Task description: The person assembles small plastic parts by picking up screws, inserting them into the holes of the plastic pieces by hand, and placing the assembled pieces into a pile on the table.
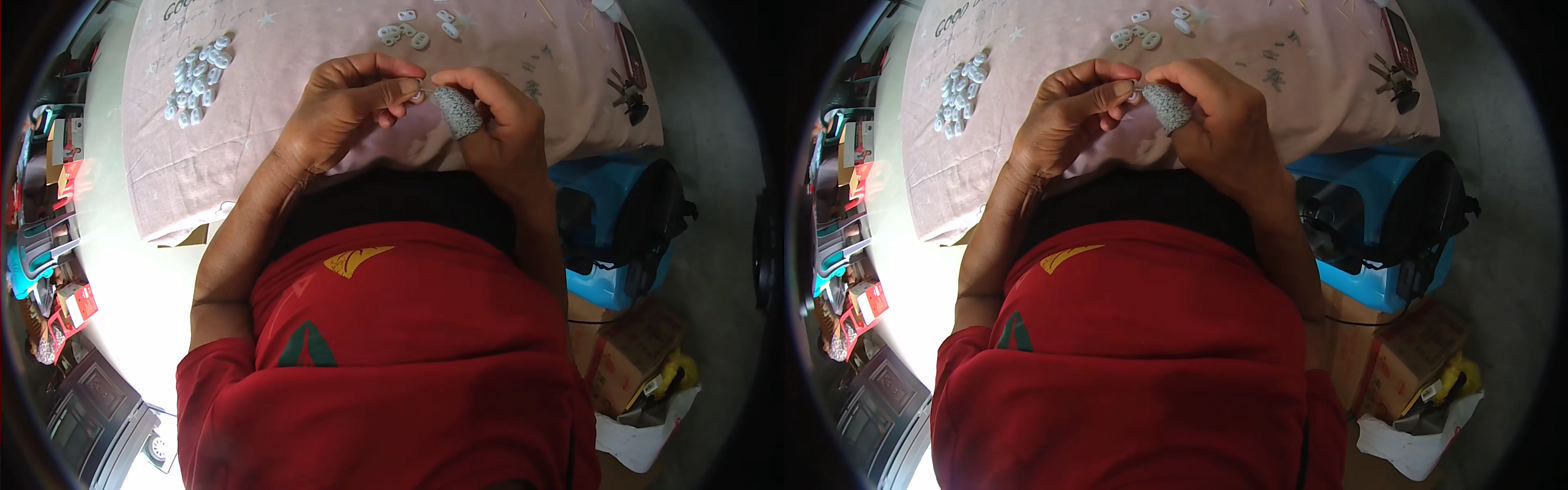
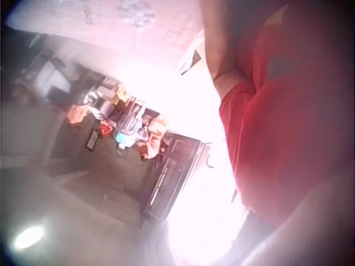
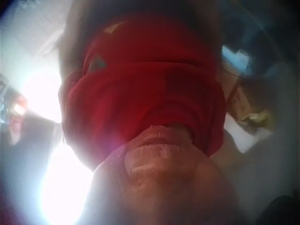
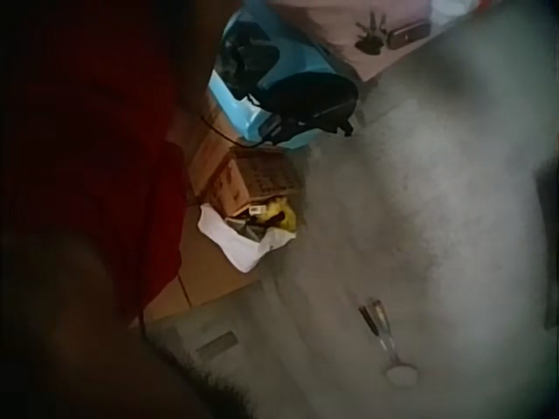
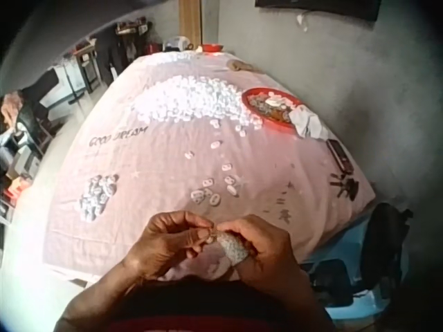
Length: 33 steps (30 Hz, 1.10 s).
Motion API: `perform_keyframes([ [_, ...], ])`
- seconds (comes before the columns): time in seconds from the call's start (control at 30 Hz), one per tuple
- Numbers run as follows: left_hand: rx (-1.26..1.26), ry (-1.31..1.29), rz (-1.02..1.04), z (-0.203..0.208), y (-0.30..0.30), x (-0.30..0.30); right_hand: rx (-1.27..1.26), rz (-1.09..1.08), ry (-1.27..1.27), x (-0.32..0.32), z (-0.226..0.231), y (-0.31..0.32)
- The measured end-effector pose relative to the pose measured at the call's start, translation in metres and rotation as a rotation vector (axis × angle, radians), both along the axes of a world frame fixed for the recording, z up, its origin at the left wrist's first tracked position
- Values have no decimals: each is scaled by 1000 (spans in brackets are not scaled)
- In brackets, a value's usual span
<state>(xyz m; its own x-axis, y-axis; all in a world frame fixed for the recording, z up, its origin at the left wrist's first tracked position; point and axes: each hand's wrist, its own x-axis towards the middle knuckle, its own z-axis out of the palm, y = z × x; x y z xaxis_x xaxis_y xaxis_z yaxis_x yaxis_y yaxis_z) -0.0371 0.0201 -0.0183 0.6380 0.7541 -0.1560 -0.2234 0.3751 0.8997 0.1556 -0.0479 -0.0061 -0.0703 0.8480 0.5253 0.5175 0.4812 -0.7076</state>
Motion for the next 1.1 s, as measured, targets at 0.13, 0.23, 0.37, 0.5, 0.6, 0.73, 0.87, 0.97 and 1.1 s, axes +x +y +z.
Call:
perform_keyframes([
  [0.13, -13, 10, -2, 1, 0, -1, 16, -13, -73, -2, 6, 0],
  [0.23, -28, 15, -9, 1, -1, -1, 16, -27, -105, -6, 5, 0],
  [0.37, -42, 14, 1, 2, -2, 0, 66, -39, -116, -10, -2, 2],
  [0.5, -53, 8, 6, 1, -2, 0, 72, -57, -119, -11, -9, 3],
  [0.6, -71, -15, 10, 0, -2, -1, 110, -56, -125, -14, -11, 6],
  [0.73, -66, -28, 11, -1, -2, -1, 103, -63, -117, -16, -11, 6],
  [0.87, -84, -45, 29, -2, -2, -1, 121, -59, -98, -17, -13, 7],
  [0.97, -118, -94, 40, -2, -4, -4, 10, -28, -93, -14, -3, 5],
  [1.1, -143, -102, 56, 2, -1, -6, -81, -56, -147, 6, 5, 25],
])
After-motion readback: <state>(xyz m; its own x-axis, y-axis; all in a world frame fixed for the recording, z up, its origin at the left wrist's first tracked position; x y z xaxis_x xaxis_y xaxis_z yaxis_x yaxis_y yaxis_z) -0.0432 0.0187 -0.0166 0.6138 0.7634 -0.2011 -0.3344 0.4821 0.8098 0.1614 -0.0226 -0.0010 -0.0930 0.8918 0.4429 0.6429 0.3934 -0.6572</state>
